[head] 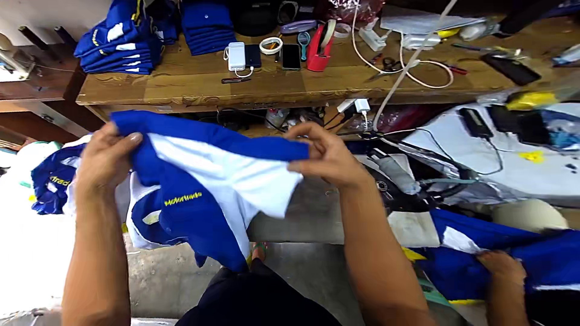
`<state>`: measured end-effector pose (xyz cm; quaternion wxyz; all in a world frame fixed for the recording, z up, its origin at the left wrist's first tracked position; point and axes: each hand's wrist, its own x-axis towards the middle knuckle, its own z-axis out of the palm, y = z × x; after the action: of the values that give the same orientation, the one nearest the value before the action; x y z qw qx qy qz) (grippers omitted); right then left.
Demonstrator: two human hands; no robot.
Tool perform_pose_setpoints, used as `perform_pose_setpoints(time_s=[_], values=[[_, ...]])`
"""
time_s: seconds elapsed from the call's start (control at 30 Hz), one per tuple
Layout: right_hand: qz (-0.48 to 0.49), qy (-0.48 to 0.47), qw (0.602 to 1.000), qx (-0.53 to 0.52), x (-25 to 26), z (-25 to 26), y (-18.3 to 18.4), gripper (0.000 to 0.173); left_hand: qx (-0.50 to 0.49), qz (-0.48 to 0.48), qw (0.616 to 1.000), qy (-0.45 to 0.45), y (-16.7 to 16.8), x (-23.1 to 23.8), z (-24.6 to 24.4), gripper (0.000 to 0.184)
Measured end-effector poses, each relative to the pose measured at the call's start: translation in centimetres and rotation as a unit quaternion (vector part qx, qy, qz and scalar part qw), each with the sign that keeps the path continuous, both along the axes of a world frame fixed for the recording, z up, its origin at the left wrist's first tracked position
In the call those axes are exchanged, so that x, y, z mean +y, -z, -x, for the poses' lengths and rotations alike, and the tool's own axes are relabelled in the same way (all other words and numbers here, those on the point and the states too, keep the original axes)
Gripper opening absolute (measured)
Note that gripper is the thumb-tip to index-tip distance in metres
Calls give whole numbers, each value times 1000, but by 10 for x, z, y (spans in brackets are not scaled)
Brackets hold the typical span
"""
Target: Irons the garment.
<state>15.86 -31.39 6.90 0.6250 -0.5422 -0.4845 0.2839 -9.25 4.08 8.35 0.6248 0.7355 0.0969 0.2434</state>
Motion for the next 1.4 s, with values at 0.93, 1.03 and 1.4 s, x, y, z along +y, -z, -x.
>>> perform_pose_setpoints(time_s=[0.93, 1.03, 1.4], values=[[347, 214, 904, 133, -77, 7, 221, 26, 339, 95, 771, -531, 223, 84, 129, 87], [365, 200, 901, 120, -73, 5, 217, 27, 276, -64, 770, -572, 173, 75, 108, 87], [254, 172, 900, 311, -97, 18, 180, 58, 82, -15, 972, -221, 61, -97, -63, 66]])
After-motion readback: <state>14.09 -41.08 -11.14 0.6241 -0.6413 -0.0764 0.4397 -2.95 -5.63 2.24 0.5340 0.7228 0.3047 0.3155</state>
